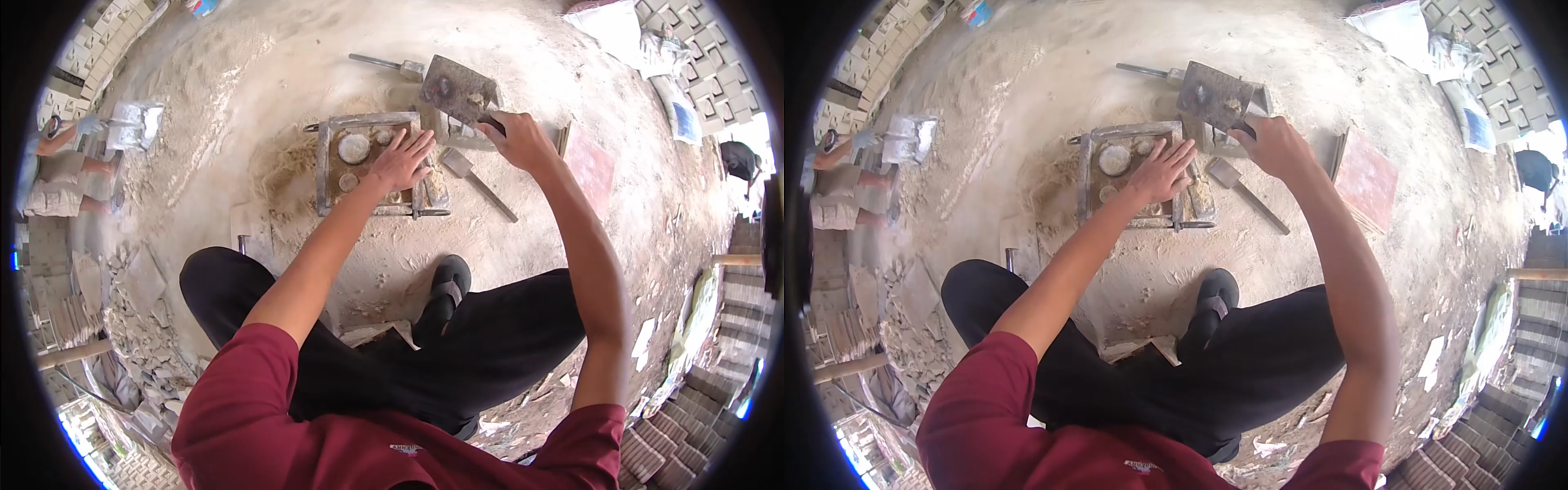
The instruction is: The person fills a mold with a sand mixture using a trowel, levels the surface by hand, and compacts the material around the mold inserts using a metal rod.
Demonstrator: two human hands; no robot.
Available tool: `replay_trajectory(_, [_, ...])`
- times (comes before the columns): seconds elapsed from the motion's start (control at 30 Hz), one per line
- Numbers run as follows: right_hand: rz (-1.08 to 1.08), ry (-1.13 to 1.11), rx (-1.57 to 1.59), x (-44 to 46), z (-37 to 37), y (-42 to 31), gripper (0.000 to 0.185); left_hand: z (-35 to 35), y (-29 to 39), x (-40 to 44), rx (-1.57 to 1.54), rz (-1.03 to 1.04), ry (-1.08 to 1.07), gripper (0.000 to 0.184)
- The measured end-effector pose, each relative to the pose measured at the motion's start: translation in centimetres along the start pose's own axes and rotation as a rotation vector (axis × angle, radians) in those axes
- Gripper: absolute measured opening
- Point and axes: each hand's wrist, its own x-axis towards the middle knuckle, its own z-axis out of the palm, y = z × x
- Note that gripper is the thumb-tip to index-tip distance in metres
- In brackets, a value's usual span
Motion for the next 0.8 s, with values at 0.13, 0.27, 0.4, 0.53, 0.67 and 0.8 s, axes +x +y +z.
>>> replay_trajectory(0.13, [0.053, -0.084, 0.013, 1.9, 0.0, -1.6, 0.036, 0.1, -2.8, 1.6, 0.009, -0.2, 0.062, 0.063])
replay_trajectory(0.27, [0.093, -0.077, 0.11, 4.6, 1.3, -1.9, 0.034, 0.1, -8.0, 0.2, -0.049, -0.409, 0.152, 0.061])
replay_trajectory(0.4, [0.056, -0.042, 0.199, 7.4, 2.7, -2.9, 0.032, 1.4, -11.0, -6.6, -0.084, -0.71, 0.257, 0.061])
replay_trajectory(0.53, [0.059, -0.018, 0.264, 7.5, 4.8, -4.8, 0.033, -0.1, -8.2, -10.8, -0.142, -0.743, 0.19, 0.064])
replay_trajectory(0.67, [0.163, -0.076, 0.359, 5.9, 5.3, -7.4, 0.035, -1.5, -2.2, -14.9, -0.209, -0.676, 0.023, 0.066])
replay_trajectory(0.8, [0.273, -0.045, 0.422, 3.6, 5.1, -9.4, 0.032, -2.0, -0.7, -14.8, -0.334, -0.859, 0.015, 0.073])
